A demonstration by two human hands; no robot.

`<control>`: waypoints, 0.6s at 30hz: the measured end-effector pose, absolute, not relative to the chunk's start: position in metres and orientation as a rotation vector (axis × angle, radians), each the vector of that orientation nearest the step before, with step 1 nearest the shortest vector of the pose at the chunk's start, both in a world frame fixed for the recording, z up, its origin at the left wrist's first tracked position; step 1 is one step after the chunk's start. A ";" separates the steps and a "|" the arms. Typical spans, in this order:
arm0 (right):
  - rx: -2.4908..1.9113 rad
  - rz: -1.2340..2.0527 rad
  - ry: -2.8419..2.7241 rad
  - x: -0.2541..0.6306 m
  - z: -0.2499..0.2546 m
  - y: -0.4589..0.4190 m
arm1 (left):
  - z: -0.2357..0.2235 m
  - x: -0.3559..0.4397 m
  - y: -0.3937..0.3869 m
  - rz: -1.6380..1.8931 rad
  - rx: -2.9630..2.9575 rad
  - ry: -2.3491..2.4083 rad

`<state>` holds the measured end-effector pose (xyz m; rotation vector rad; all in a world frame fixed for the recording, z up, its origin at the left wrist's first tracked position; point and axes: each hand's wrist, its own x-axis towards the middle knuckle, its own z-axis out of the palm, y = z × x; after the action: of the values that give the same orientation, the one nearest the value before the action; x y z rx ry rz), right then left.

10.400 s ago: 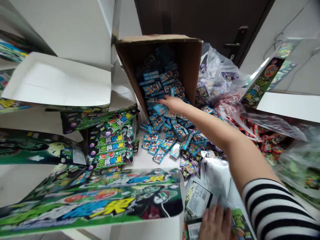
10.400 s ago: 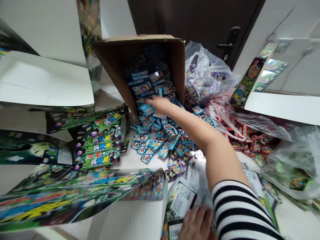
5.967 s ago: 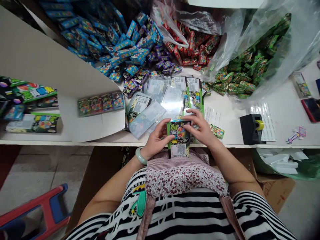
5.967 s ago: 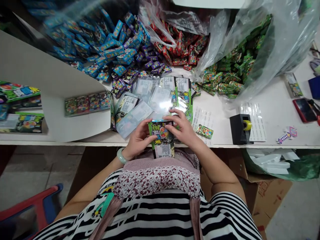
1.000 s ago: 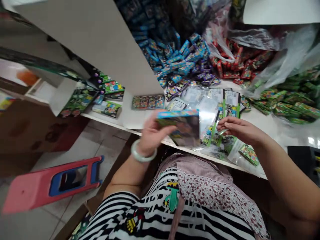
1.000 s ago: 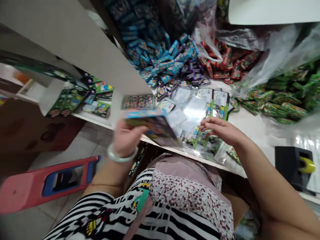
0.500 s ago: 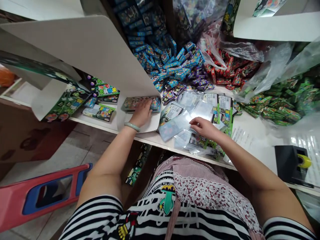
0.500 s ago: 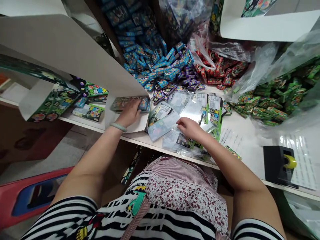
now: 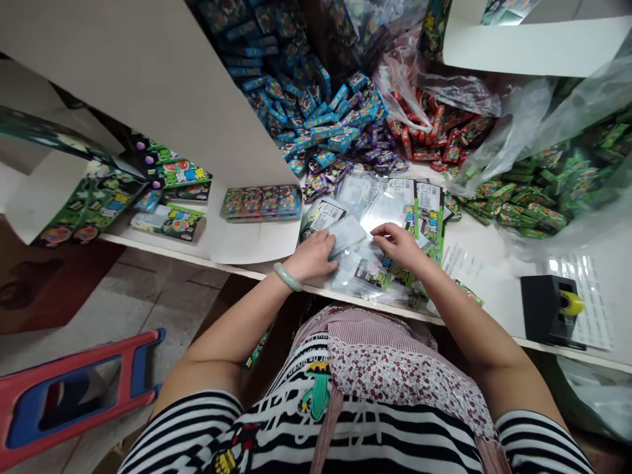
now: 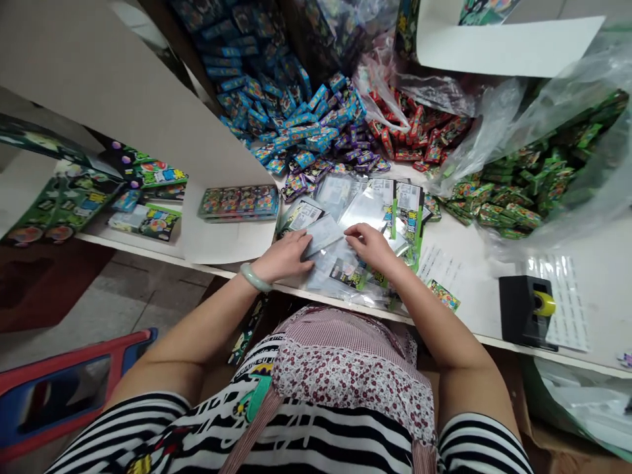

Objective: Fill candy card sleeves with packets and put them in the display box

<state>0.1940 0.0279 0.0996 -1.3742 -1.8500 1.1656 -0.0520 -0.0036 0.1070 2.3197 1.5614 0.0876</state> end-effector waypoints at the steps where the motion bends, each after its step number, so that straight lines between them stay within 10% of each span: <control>1: -1.373 1.153 -1.809 0.197 0.104 0.025 | 0.113 -0.057 -0.005 0.143 2.314 1.572; 11: -1.197 0.649 -1.935 0.191 0.170 0.029 | 0.165 -0.066 -0.004 0.810 1.871 1.342; 18: -1.200 1.521 -1.704 0.218 0.159 0.031 | 0.151 -0.038 -0.011 0.713 1.978 1.257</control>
<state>0.2175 0.0307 0.1589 -1.2003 -1.7041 1.5212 -0.0381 -0.0108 0.1506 1.9779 1.2575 0.7133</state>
